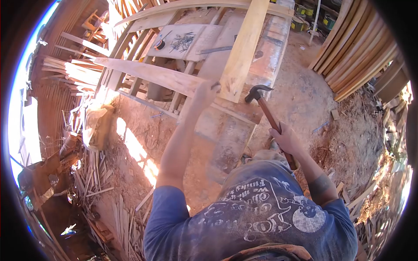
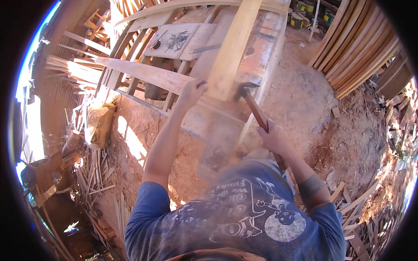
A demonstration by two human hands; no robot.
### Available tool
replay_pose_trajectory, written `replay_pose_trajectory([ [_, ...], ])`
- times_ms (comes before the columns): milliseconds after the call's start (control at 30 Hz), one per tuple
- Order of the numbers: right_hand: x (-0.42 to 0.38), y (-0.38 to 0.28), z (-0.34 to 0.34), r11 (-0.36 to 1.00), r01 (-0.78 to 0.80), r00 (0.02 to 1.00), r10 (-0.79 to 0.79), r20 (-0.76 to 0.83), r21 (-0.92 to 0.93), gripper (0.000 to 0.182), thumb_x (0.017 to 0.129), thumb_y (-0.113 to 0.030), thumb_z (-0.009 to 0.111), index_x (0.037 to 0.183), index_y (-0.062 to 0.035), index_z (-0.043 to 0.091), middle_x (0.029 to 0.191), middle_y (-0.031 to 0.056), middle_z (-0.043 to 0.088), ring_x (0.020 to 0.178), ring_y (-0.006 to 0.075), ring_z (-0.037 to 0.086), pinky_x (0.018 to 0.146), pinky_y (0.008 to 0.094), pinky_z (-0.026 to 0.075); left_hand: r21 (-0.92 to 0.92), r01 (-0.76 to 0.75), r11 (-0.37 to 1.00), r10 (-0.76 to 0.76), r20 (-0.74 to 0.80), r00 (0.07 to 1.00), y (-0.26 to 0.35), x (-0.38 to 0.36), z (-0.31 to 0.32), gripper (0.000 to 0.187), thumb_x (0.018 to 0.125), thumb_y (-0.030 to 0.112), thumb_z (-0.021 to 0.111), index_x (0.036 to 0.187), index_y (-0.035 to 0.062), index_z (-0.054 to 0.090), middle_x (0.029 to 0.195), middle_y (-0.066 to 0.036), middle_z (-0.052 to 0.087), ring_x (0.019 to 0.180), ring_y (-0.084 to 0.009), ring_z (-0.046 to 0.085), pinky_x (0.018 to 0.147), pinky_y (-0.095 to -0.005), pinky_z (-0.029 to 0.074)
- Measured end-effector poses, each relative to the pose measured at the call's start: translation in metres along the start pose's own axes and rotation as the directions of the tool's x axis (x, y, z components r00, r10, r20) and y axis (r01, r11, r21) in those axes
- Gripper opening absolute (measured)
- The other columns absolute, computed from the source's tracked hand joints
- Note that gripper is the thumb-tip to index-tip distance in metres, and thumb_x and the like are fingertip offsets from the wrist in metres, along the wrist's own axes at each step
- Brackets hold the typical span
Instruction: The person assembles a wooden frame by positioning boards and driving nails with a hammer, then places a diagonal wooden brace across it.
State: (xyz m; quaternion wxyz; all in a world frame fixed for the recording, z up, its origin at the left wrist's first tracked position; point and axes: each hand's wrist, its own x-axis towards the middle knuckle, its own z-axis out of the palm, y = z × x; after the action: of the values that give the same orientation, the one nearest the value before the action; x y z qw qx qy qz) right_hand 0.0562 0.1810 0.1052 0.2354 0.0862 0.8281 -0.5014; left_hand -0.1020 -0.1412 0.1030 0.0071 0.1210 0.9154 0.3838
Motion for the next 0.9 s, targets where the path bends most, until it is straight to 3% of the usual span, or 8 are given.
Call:
replay_pose_trajectory([
  [100,-0.004,-0.009,-0.006,0.999,-0.039,0.999,0.038,0.032,0.031,0.033,0.094,-0.033,0.061,0.093,0.0001,0.058,0.068,0.0135,0.060,0.055,0.0241,0.062,0.052,0.0406,0.048,0.074,-0.041,0.996,0.039,0.025,0.999,0.002,0.002,-0.001,0.019,0.094,0.016,0.062,0.091,-0.0020,0.069,0.065,-0.010,0.061,0.057,-0.0163,0.056,0.058,-0.0322,0.045],
  [233,-0.011,-0.028,-0.013,0.999,-0.031,0.999,0.031,0.015,0.029,0.034,0.095,-0.032,0.061,0.092,0.0010,0.058,0.068,0.0148,0.060,0.060,0.0263,0.063,0.058,0.0425,0.048,0.007,-0.078,0.997,0.078,-0.027,0.997,0.000,-0.001,0.002,0.019,0.092,0.015,0.064,0.092,-0.0023,0.071,0.067,-0.012,0.064,0.057,-0.0178,0.058,0.059,-0.0324,0.047],
  [333,-0.008,-0.045,-0.020,0.990,0.134,0.990,-0.136,-0.049,-0.039,0.033,0.096,-0.031,0.060,0.094,0.0017,0.058,0.069,0.0173,0.060,0.065,0.0302,0.063,0.063,0.0439,0.048,-0.027,-0.090,0.996,0.088,-0.072,0.994,-0.006,-0.004,0.004,0.018,0.090,0.012,0.066,0.095,-0.0029,0.073,0.075,-0.015,0.068,0.063,-0.0207,0.063,0.062,-0.0332,0.050],
  [433,-0.014,-0.088,-0.029,0.965,0.177,0.980,-0.191,-0.056,-0.195,0.032,0.097,-0.030,0.059,0.096,0.0019,0.059,0.073,0.0212,0.060,0.071,0.0358,0.063,0.068,0.0453,0.046,-0.030,-0.062,0.998,0.060,-0.078,0.995,-0.004,-0.006,0.005,0.017,0.087,0.008,0.067,0.097,-0.0041,0.073,0.083,-0.019,0.071,0.072,-0.0267,0.069,0.068,-0.0352,0.052],
  [533,-0.003,-0.103,-0.026,0.919,0.358,0.925,-0.373,-0.075,-0.167,0.032,0.097,-0.029,0.061,0.094,0.0021,0.057,0.071,0.0194,0.057,0.064,0.0299,0.060,0.061,0.0425,0.045,-0.020,-0.128,0.992,0.125,-0.132,0.983,-0.010,-0.008,0.009,0.016,0.087,0.007,0.068,0.096,-0.0048,0.073,0.083,-0.020,0.071,0.072,-0.0272,0.069,0.068,-0.0350,0.052],
  [633,-0.002,-0.130,-0.027,0.900,0.358,0.923,-0.381,-0.047,-0.249,0.030,0.097,-0.028,0.057,0.097,0.0020,0.057,0.077,0.0236,0.062,0.074,0.0402,0.063,0.068,0.0470,0.046,-0.007,-0.182,0.983,0.178,-0.179,0.968,-0.018,-0.009,0.013,0.014,0.087,0.006,0.069,0.095,-0.0047,0.073,0.081,-0.020,0.070,0.072,-0.0283,0.069,0.068,-0.0352,0.052],
  [900,-0.013,-0.184,-0.025,0.868,0.378,0.901,-0.425,-0.089,-0.322,0.031,0.099,-0.030,0.057,0.098,0.0011,0.057,0.084,0.0263,0.064,0.082,0.0463,0.063,0.070,0.0489,0.047,-0.032,-0.207,0.978,0.196,-0.214,0.957,-0.028,-0.009,0.016,0.013,0.087,0.008,0.065,0.091,-0.0034,0.070,0.081,-0.017,0.068,0.075,-0.0297,0.068,0.069,-0.0361,0.051],
])
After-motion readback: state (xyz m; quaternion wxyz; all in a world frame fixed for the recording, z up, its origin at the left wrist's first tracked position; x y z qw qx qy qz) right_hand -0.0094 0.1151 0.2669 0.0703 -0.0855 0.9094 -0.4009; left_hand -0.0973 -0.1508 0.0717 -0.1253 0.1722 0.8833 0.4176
